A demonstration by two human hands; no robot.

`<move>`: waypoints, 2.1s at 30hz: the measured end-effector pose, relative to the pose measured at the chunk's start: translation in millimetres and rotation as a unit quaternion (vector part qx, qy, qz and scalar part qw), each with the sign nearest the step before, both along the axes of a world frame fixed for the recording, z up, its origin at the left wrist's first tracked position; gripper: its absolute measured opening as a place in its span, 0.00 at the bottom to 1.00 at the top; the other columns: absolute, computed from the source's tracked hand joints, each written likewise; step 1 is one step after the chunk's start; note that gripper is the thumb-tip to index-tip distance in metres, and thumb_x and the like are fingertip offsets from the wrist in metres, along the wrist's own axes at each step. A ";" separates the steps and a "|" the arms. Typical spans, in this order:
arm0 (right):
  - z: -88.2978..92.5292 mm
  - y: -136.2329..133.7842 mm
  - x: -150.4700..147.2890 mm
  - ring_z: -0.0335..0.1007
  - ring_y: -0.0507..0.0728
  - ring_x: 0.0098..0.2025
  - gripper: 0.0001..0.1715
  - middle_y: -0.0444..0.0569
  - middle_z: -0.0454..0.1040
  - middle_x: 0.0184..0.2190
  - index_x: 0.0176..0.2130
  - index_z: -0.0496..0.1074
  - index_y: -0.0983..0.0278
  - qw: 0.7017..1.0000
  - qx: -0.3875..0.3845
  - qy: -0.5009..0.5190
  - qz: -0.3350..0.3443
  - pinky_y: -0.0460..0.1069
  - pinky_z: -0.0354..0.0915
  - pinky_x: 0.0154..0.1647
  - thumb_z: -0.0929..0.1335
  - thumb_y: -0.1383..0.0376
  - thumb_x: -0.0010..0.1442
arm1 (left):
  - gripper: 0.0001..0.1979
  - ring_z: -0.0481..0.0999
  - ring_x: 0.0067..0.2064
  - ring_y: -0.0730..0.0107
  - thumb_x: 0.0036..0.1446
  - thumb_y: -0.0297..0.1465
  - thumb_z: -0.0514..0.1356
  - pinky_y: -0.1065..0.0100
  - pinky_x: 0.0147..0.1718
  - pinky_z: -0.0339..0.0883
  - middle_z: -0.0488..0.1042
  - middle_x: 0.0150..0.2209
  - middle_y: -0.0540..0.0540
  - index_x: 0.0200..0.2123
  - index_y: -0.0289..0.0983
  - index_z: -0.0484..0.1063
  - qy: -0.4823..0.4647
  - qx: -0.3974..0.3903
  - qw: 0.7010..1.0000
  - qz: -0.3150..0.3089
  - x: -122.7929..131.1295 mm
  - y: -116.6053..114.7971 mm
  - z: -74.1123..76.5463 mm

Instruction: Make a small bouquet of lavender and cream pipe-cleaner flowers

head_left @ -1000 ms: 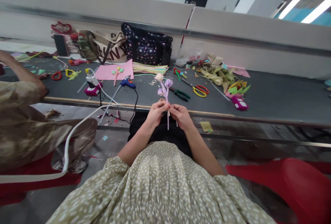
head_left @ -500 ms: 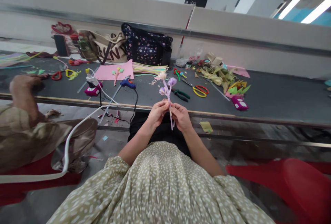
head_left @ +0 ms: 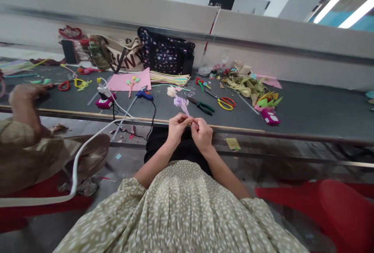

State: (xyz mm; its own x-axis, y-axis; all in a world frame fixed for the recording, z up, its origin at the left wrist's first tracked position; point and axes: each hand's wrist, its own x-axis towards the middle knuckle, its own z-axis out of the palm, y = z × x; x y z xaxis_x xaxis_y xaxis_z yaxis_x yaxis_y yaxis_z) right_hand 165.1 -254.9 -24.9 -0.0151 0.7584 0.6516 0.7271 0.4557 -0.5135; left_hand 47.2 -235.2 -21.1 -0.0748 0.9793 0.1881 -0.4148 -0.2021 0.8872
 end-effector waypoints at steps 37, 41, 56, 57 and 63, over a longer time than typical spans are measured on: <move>10.9 8.5 3.1 0.34 0.45 0.18 0.21 0.34 0.48 0.17 0.25 0.64 0.62 0.701 -0.411 0.503 0.294 0.45 0.35 0.17 0.76 0.55 0.45 | 0.14 0.63 0.26 0.80 0.42 0.38 0.72 0.74 0.24 0.59 0.67 0.29 0.50 0.23 0.34 0.75 -0.081 -0.045 0.981 -0.171 -9.7 8.1 0.6; 11.5 5.9 2.8 0.36 0.45 0.18 0.20 0.35 0.52 0.17 0.25 0.65 0.62 0.737 -0.386 0.487 0.268 0.45 0.36 0.17 0.75 0.54 0.47 | 0.14 0.64 0.26 0.80 0.43 0.38 0.72 0.75 0.23 0.58 0.67 0.30 0.49 0.23 0.34 0.75 -0.054 -0.041 0.987 -0.148 -11.5 9.1 0.2; -2.9 9.1 -5.4 0.45 0.45 0.17 0.17 0.37 0.62 0.17 0.27 0.69 0.64 0.794 -0.325 0.466 0.214 0.45 0.40 0.19 0.75 0.55 0.47 | 0.13 0.69 0.28 0.79 0.42 0.35 0.72 0.75 0.28 0.63 0.77 0.31 0.48 0.29 0.35 0.76 -0.083 -0.043 0.995 -0.033 -7.4 16.4 3.8; -3.3 9.1 -5.7 0.45 0.45 0.17 0.17 0.37 0.62 0.17 0.27 0.69 0.64 0.792 -0.326 0.468 0.220 0.45 0.40 0.19 0.75 0.55 0.48 | 0.13 0.70 0.28 0.79 0.41 0.35 0.72 0.75 0.29 0.63 0.77 0.31 0.48 0.28 0.35 0.76 -0.088 -0.045 0.995 -0.029 -7.5 17.4 3.6; -2.5 9.3 -6.3 0.41 0.45 0.17 0.19 0.35 0.57 0.16 0.25 0.66 0.63 0.780 -0.332 0.478 0.231 0.45 0.38 0.18 0.74 0.54 0.49 | 0.12 0.73 0.30 0.77 0.37 0.31 0.73 0.73 0.33 0.65 0.78 0.29 0.48 0.25 0.35 0.75 -0.108 -0.050 0.993 -0.004 -4.8 20.1 5.1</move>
